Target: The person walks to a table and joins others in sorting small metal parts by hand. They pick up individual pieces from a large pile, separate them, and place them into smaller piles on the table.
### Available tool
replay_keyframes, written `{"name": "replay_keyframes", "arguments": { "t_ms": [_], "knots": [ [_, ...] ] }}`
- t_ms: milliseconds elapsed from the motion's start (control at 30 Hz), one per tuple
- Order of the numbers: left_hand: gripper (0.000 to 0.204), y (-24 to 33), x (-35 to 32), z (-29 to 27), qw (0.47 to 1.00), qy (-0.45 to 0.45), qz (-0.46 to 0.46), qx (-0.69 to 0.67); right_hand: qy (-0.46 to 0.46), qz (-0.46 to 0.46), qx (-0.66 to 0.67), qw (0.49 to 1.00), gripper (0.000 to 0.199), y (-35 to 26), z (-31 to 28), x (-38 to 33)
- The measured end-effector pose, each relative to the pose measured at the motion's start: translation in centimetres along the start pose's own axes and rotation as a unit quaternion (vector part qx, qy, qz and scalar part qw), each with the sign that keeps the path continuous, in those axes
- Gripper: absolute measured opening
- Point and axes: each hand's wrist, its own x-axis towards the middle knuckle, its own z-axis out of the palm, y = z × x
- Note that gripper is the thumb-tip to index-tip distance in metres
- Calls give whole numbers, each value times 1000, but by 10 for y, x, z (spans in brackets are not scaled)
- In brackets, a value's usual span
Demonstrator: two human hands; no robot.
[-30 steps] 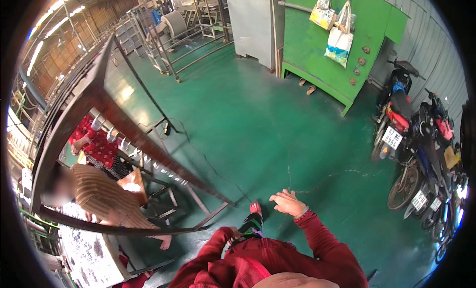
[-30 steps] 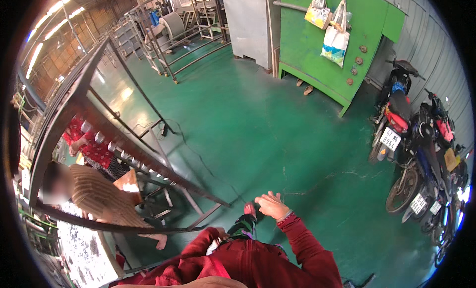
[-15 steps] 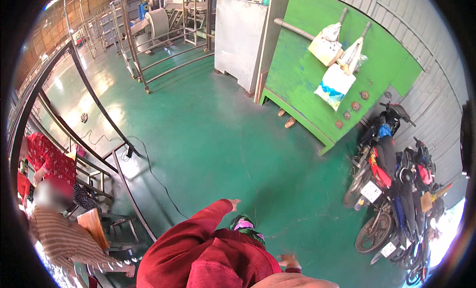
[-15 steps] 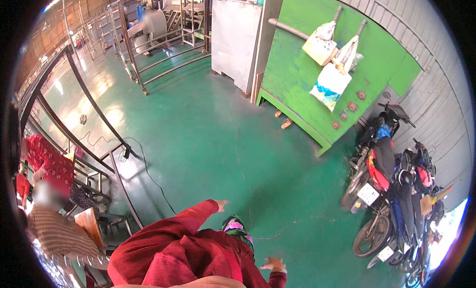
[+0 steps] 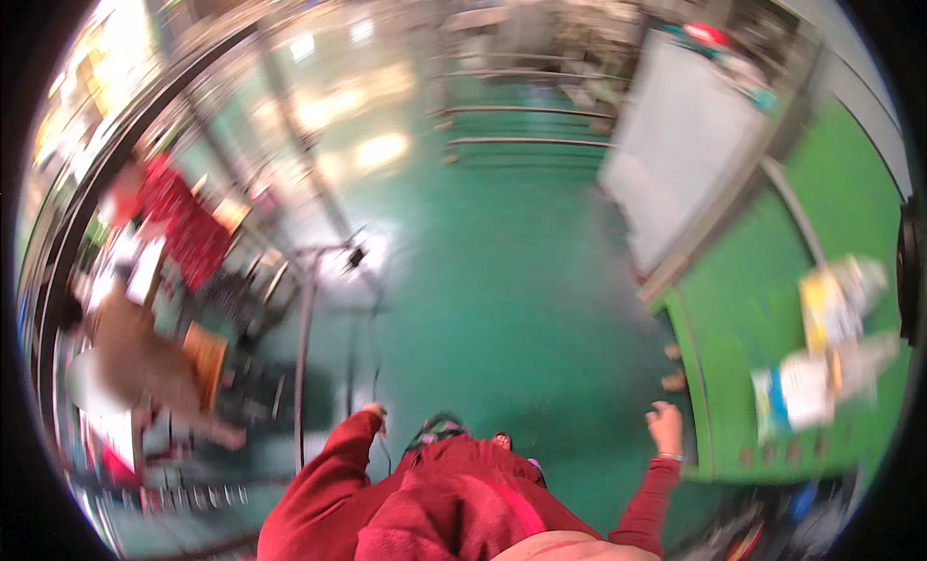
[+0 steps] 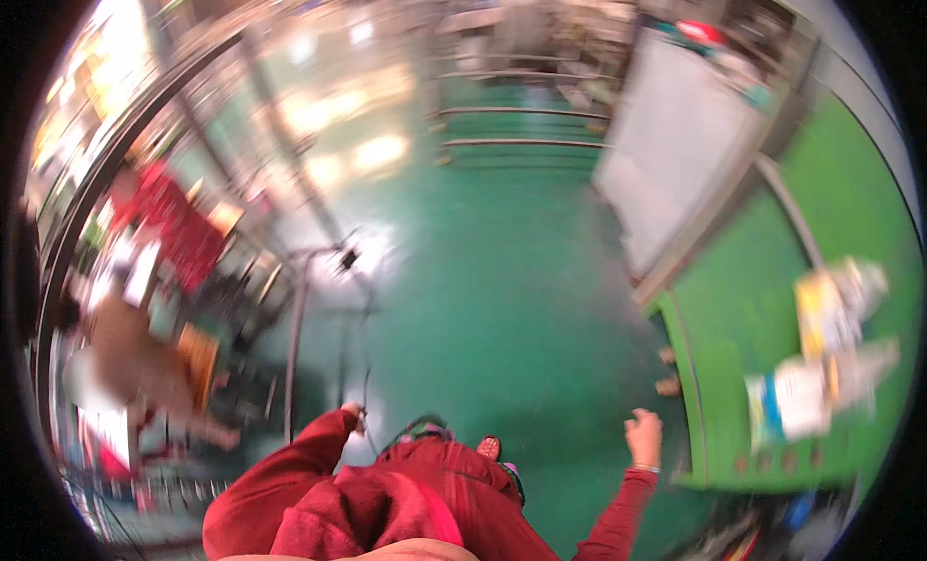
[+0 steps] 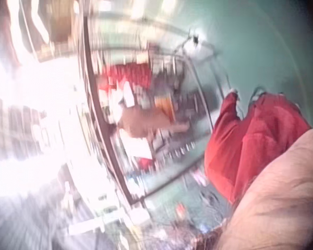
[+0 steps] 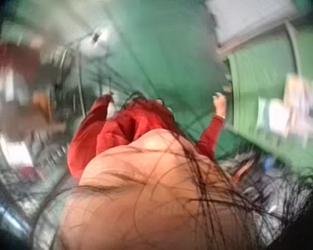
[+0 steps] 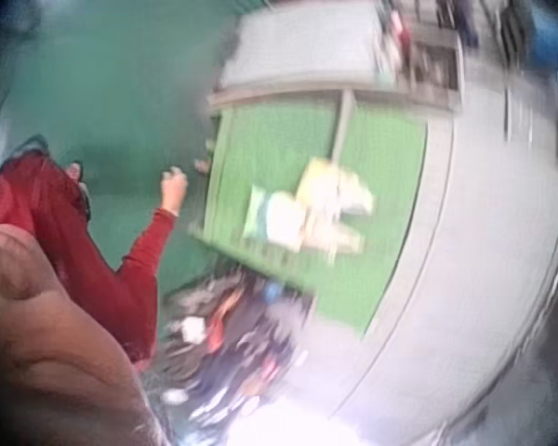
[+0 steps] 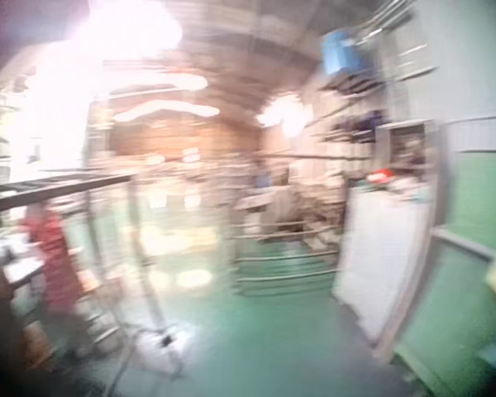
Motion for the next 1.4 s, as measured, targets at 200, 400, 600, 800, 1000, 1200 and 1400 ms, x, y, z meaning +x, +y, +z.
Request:
{"name": "replay_keyframes", "arguments": {
  "t_ms": [200,400,600,800,1000,1200,1400],
  "knots": [
    [33,-18,9,58,946,52,-243,-209,-67,-113,126,983,32,-95,79,281],
    [30,22,85,-35,963,-99,-117,-221,-407,-377,58,830,15,-155,295,346],
    [40,54,198,-355,900,268,-121,-321,-478,182,263,818,12,-231,330,405],
    [42,98,273,-589,893,354,-19,-278,-429,226,300,822,13,-321,357,572],
    [24,105,395,-599,940,205,-79,-260,-387,212,337,831,17,-420,387,810],
    [31,54,384,-648,840,176,-160,-488,-391,-12,403,828,13,-619,491,1116],
    [36,-13,433,-658,702,82,-385,-593,-454,-179,293,822,24,-942,523,1149]
  ]
}}
